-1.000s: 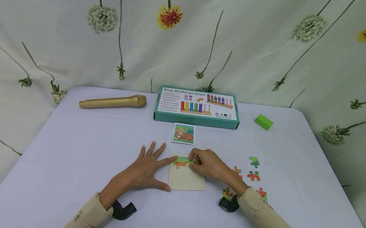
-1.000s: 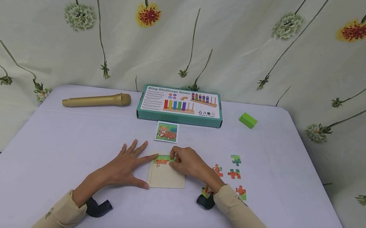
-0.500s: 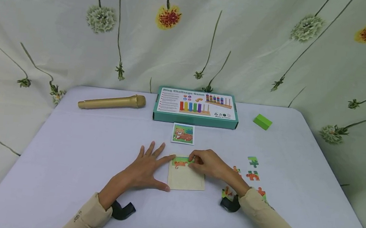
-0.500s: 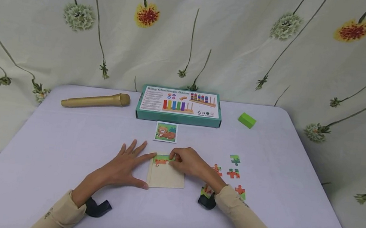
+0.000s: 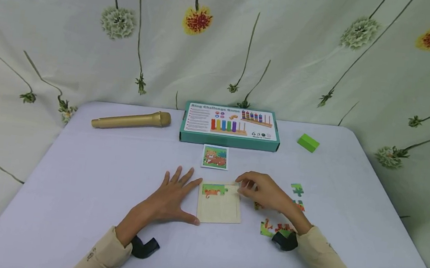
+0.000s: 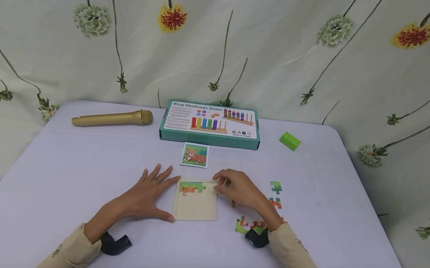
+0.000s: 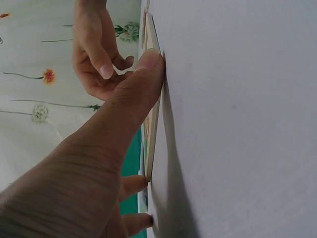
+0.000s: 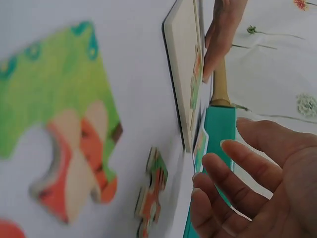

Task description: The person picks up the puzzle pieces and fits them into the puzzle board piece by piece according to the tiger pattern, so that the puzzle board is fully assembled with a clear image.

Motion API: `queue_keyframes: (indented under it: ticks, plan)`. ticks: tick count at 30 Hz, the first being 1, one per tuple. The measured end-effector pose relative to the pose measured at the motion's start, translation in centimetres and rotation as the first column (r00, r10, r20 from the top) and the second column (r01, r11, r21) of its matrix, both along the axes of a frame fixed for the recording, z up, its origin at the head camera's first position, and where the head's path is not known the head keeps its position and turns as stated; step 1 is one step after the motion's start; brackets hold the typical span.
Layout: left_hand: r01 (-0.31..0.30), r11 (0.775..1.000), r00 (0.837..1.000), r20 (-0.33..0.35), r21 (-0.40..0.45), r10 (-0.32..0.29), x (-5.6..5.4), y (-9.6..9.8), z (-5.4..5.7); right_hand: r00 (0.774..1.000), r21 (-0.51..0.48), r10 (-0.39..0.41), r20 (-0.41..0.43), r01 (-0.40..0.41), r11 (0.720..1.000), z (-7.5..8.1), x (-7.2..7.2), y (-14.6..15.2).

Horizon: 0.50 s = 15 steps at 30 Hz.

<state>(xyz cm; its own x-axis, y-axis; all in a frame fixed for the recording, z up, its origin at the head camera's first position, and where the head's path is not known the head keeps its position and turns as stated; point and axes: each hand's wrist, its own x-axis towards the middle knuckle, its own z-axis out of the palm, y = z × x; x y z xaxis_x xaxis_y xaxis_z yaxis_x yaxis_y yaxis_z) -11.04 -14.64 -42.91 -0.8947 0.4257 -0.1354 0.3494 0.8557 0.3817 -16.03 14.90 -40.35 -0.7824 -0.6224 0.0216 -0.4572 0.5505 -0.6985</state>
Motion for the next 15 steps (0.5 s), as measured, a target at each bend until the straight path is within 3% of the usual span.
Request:
queue_keyframes:
  ticks: [5,9,15]
  plan:
    - [-0.007,1.0,1.0,-0.005,0.0,0.007,0.0,0.0,0.0,0.989,-0.024,-0.131,-0.074,0.129,0.991,0.4,-0.4,2.9]
    - [-0.007,1.0,1.0,0.001,0.008,0.007,0.0,0.0,0.0,0.969,-0.028,-0.237,-0.071,0.235,0.972,0.8,-0.6,5.5]
    - [-0.007,1.0,1.0,0.008,0.006,0.007,0.1,0.1,0.2,0.938,0.053,-0.341,-0.064,0.345,0.937,0.8,-0.6,9.1]
